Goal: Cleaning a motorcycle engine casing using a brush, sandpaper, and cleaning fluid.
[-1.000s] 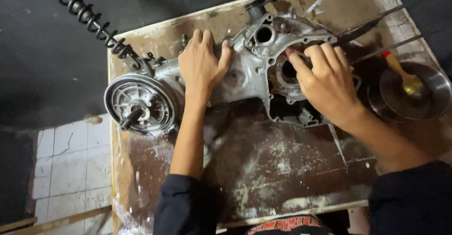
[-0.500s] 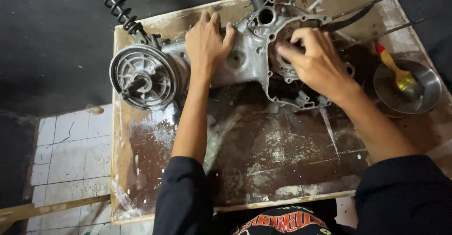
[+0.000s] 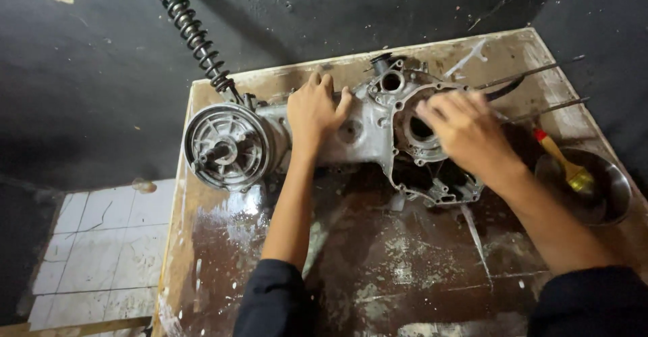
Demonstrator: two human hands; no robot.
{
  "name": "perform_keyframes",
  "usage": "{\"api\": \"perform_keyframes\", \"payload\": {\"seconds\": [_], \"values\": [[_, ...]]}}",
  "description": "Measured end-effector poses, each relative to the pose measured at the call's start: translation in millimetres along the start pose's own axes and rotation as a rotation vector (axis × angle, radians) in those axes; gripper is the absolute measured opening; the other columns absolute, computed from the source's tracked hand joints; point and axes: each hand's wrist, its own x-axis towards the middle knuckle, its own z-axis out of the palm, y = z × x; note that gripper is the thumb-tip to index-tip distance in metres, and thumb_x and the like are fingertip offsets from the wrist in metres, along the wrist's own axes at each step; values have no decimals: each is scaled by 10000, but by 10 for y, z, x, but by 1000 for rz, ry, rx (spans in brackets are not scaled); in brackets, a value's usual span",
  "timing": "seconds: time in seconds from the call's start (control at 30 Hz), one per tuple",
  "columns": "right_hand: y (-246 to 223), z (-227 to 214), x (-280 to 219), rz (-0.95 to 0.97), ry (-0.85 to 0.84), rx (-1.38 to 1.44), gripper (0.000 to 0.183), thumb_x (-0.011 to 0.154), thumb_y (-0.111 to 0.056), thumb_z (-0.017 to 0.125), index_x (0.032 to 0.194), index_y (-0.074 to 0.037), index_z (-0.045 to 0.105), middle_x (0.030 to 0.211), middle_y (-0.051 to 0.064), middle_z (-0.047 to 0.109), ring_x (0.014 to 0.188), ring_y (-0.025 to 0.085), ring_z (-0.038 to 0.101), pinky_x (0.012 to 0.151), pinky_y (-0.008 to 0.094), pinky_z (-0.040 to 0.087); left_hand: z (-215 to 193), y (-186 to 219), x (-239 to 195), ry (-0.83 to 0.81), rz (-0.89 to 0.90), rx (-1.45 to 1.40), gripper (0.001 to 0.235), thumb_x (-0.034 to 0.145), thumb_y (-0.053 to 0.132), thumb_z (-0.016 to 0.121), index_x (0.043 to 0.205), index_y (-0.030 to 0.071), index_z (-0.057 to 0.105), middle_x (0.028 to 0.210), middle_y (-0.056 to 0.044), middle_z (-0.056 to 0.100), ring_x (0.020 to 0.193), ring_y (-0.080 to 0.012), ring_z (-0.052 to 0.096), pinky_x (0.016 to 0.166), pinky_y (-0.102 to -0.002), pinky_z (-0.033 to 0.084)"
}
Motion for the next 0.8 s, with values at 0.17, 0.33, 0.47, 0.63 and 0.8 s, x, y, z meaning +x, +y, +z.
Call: {"api": "perform_keyframes", "payload": {"seconds": [0.17, 0.33, 0.47, 0.63, 0.8], "values": [[-86, 138, -107, 62, 57, -82, 215, 943, 30, 725, 1130, -59, 782, 1049, 67, 739, 978, 195, 655, 846, 365, 474, -9, 17, -26, -12, -20, -2, 421, 913, 461, 633, 894, 41, 651, 930, -195, 670, 787, -411, 681, 684, -516, 534], [-60, -16, -162, 80, 151, 2, 42, 1020, -51, 746, 1000, -41, 782, 1003, 92, 754, 972, 218, 686, 838, 372, 519, 67, -28, -57, 88, 35, 20, 431, 912, 450, 642, 953, 22, 663, 983, -203, 673, 766, -424, 670, 679, -509, 529], [-149, 117, -35, 139, 290, -10, 57, 1020, -18, 732, 982, -16, 774, 1023, 111, 746, 1014, 249, 701, 878, 387, 569, 19, 33, -49, 34, -13, 6, 418, 925, 439, 637, 941, 23, 667, 963, -197, 678, 766, -423, 669, 689, -514, 522], [-142, 451, -17, 294, 314, -12, 18, 1024, 16, 788, 1007, 15, 784, 957, 134, 746, 884, 238, 726, 733, 291, 614, 56, -21, -50, 61, 39, 80, 467, 917, 449, 618, 982, -10, 676, 1001, -229, 675, 756, -422, 659, 689, -498, 516], [-265, 423, -81, 184, 194, -68, 89, 955, 56, 761, 1020, 4, 791, 1031, 157, 765, 979, 266, 758, 842, 311, 647, 46, -13, -21, -25, 1, 57, 457, 942, 447, 600, 928, -6, 663, 983, -220, 665, 807, -396, 675, 754, -486, 518]]}}
